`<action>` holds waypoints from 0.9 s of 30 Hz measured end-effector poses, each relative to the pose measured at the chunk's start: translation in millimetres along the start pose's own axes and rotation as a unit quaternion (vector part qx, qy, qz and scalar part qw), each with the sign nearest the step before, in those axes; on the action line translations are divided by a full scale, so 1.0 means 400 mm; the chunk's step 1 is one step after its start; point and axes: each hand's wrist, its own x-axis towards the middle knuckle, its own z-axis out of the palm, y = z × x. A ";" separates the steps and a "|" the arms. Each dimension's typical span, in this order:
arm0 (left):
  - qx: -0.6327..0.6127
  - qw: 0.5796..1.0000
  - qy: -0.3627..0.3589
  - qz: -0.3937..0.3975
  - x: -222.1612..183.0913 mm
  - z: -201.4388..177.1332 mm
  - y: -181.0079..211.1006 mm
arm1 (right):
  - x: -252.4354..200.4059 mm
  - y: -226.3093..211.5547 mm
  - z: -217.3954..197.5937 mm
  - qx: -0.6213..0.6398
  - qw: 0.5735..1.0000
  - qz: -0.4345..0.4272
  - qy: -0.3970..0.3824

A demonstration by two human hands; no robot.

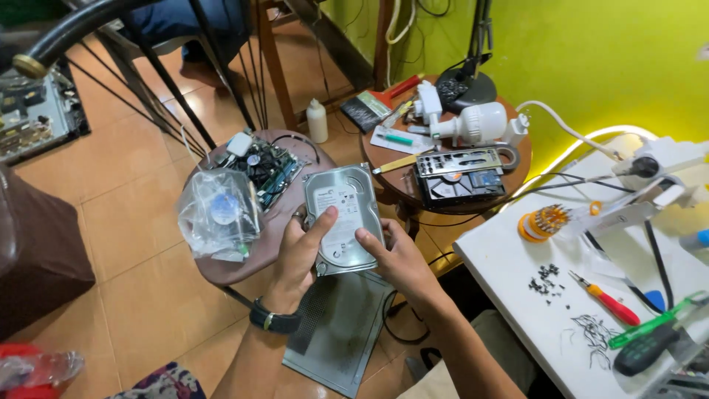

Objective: Selecting a hard drive and attempting to install it into the drive bay of a desktop computer case.

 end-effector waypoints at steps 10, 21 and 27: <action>0.013 0.974 -0.216 -0.060 -0.173 0.395 0.097 | -0.417 -0.241 -0.247 -0.054 0.974 -0.042 0.217; 0.027 0.852 -0.508 -0.125 -0.465 0.885 0.080 | -0.833 -0.223 -0.566 0.013 0.872 0.008 0.489; 0.144 0.827 -0.522 -0.155 -0.649 1.131 -0.031 | -1.002 -0.088 -0.780 0.041 0.792 -0.016 0.608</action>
